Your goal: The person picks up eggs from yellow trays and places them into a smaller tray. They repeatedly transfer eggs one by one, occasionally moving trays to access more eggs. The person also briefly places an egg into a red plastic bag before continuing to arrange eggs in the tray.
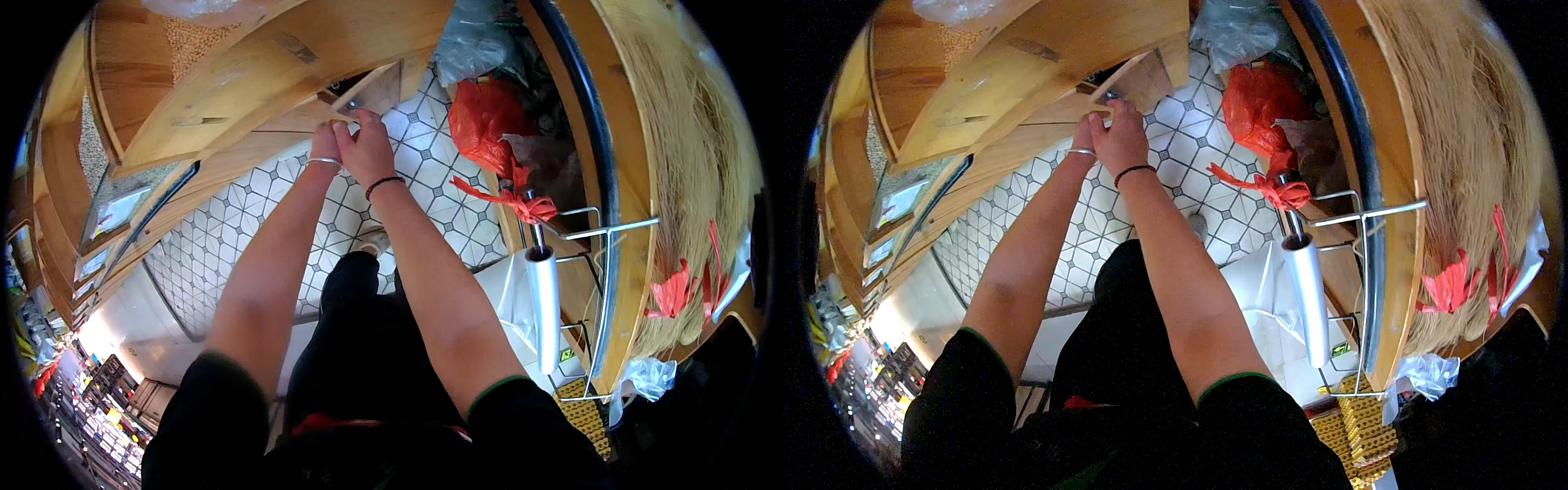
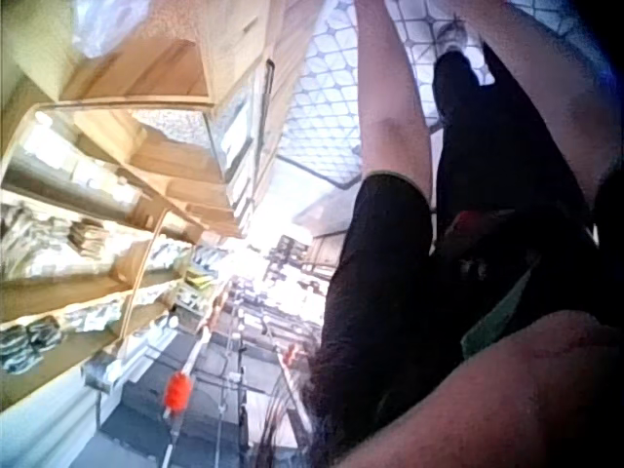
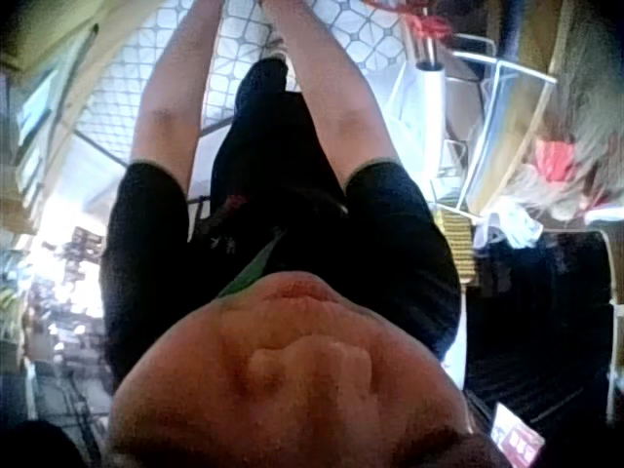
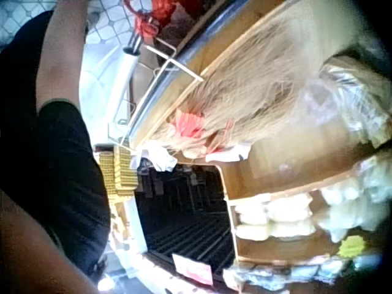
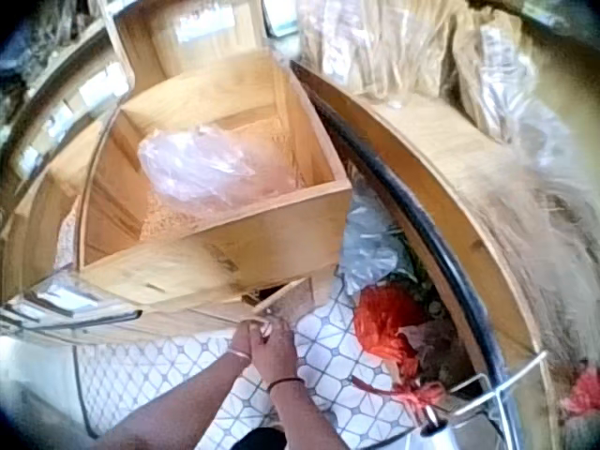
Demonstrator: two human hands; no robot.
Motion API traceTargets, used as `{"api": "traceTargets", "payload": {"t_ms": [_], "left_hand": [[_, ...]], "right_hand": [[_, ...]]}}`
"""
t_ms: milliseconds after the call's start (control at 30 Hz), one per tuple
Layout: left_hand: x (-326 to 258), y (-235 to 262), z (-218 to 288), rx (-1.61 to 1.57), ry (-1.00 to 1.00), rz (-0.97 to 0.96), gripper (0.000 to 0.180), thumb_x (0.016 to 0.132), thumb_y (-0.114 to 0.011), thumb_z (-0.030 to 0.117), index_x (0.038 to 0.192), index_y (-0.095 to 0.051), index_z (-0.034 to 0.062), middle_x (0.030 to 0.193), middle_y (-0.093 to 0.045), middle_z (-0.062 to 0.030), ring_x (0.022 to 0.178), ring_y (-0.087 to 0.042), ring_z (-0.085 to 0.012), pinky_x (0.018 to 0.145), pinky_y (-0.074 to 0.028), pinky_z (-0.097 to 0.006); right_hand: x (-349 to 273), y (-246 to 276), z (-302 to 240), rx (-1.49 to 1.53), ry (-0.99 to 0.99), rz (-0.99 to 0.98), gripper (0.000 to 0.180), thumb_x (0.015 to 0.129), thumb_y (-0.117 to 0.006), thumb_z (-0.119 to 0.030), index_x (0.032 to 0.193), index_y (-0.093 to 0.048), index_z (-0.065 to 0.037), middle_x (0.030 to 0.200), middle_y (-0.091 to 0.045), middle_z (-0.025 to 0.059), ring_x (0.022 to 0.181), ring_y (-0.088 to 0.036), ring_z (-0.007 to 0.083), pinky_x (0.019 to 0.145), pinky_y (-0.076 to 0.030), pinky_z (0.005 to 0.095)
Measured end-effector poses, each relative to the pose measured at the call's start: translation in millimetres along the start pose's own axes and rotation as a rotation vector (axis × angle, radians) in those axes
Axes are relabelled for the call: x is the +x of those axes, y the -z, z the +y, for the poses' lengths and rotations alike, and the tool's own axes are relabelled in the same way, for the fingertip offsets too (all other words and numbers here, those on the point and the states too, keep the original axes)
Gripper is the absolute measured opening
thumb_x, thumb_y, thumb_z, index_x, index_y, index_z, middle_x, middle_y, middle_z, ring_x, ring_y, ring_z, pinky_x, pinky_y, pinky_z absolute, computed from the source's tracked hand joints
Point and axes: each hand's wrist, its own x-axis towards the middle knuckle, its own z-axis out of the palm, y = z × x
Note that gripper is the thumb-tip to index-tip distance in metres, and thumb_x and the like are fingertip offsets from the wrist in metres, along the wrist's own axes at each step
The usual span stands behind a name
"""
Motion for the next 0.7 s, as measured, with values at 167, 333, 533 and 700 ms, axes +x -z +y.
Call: {"api": "traceTargets", "payload": {"t_ms": [167, 333, 533, 700], "left_hand": [[6, 41, 53, 0.138, 0.240, -0.122, 0.050, 0.096, -0.033, 0.050, 0.110, -0.070, 0.0200, 0.110, -0.068, -0.0105, 0.106, -0.061, -0.0343, 0.096, -0.044, -0.041], [22, 66, 56, -0.227, 0.447, 0.074, 0.051, 0.089, -0.055, 0.051, 0.127, -0.056, 0.0180, 0.116, -0.061, -0.0057, 0.102, -0.055, -0.0250, 0.087, -0.045, -0.044], [-5, 88, 13, -0.160, 0.527, -0.264, 0.044, 0.094, -0.055, 0.048, 0.118, -0.053, 0.0116, 0.107, -0.057, -0.0051, 0.096, -0.053, -0.0195, 0.075, -0.044, -0.034], [-86, 48, -58, 0.846, -0.159, -0.861, 0.023, 0.085, -0.058, 0.028, 0.101, -0.060, 0.0122, 0.098, -0.062, -0.0032, 0.086, -0.060, -0.0179, 0.066, -0.048, -0.035]], "right_hand": [[-79, 52, 0, -0.042, -0.013, 0.055, 0.036, 0.088, -0.062, -0.021, 0.116, -0.056, 0.000, 0.112, -0.059, 0.0191, 0.104, -0.056, 0.0362, 0.090, -0.046, 0.0399], [-269, 163, -3, -0.028, -0.305, -0.122, 0.030, 0.086, -0.064, -0.016, 0.110, -0.057, 0.000, 0.108, -0.060, 0.0202, 0.101, -0.059, 0.0373, 0.088, -0.048, 0.0417], [-491, 272, -7, -0.133, -0.847, 0.213, 0.022, 0.087, -0.062, -0.019, 0.104, -0.062, -0.004, 0.100, -0.065, 0.0169, 0.088, -0.066, 0.0321, 0.077, -0.053, 0.0407], [-697, 285, 29, 0.027, -1.217, 0.496, 0.023, 0.089, -0.060, -0.021, 0.101, -0.064, -0.002, 0.084, -0.069, 0.0137, 0.074, -0.066, 0.0241, 0.067, -0.053, 0.0361]]}}
